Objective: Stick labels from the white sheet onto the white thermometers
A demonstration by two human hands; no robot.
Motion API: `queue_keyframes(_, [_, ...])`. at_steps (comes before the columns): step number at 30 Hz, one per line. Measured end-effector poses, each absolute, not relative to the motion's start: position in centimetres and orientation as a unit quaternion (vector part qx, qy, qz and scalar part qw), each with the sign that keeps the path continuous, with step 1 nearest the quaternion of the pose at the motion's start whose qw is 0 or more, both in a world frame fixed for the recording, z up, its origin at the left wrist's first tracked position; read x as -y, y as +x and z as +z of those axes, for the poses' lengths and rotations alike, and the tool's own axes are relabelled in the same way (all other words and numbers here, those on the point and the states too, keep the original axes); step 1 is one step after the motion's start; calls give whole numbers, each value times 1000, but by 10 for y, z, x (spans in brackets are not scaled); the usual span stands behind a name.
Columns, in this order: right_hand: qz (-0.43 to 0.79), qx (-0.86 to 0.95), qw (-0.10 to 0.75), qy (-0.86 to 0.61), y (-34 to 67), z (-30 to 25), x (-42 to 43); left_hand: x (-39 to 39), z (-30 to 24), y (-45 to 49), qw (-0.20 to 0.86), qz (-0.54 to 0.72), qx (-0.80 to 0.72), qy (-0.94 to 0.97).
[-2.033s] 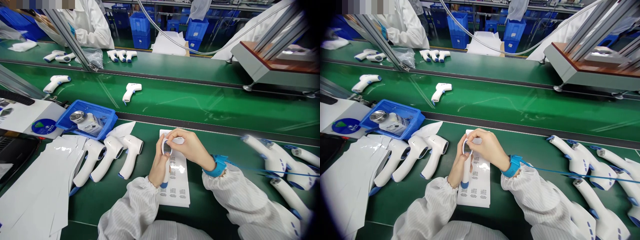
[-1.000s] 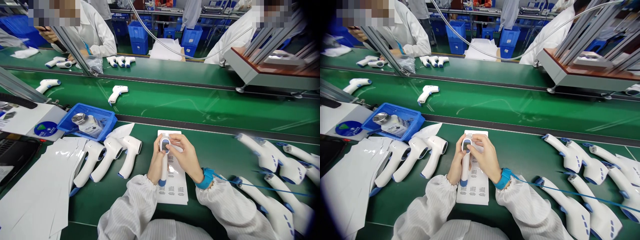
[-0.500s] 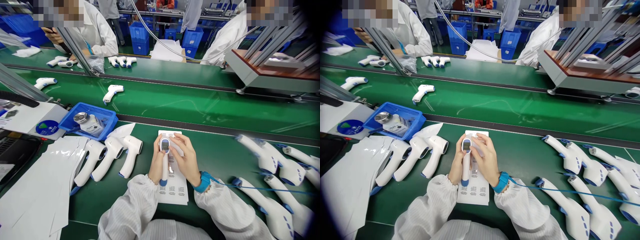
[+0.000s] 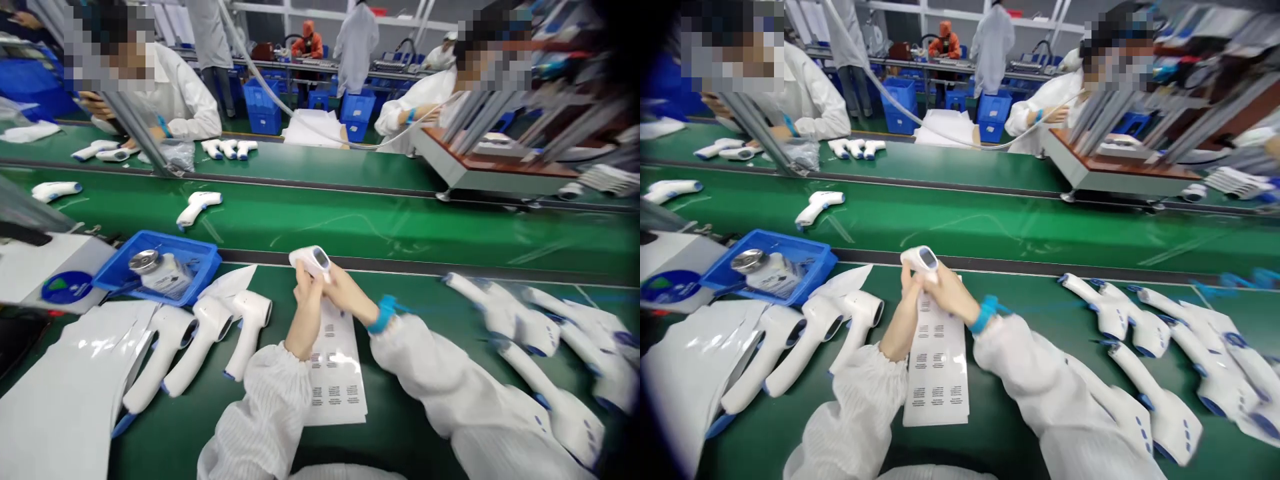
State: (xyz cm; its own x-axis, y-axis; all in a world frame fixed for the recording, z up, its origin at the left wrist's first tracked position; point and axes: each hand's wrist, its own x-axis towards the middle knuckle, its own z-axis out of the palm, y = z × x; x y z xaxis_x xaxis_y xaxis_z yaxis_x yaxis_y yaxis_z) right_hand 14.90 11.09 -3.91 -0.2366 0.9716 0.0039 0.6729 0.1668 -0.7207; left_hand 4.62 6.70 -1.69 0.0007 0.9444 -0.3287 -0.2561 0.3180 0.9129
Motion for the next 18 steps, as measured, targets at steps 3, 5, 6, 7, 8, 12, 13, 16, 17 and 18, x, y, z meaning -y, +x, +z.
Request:
queue_keyframes(3, [200, 694, 224, -655, 157, -27, -177, -71, -11, 46, 567, 433, -537, 451])
queue_keyframes(5, [154, 675, 201, -693, 171, -19, -208, -66, -11, 38, 572, 397, -531, 483])
queue_keyframes(6, [137, 667, 186, -708, 180, -17, -215, -62, -13, 32, 582, 380, -535, 481])
queue_keyframes(7, [123, 661, 168, -721, 192, -15, -214, -58, -14, 24, 594, 363, -542, 471])
queue_keyframes(8, [109, 652, 149, -735, 206, -15, -208, -54, -16, 16, 604, 352, -551, 456])
queue_keyframes(12, [33, 569, 76, -818, 282, -24, -134, -41, -21, -13, 621, 359, -566, 406])
queue_keyframes(13, [11, 538, 61, -841, 303, -27, -113, -40, -22, -16, 624, 366, -563, 400])
queue_keyframes(16, [-29, 486, 27, -873, 351, -36, -66, -42, -26, -10, 647, 373, -540, 387])
queue_keyframes(17, [-32, 492, 22, -869, 358, -38, -57, -43, -28, -5, 659, 368, -530, 386])
queue_keyframes(18, [-32, 510, 20, -859, 359, -39, -52, -44, -30, 2, 673, 360, -519, 386])
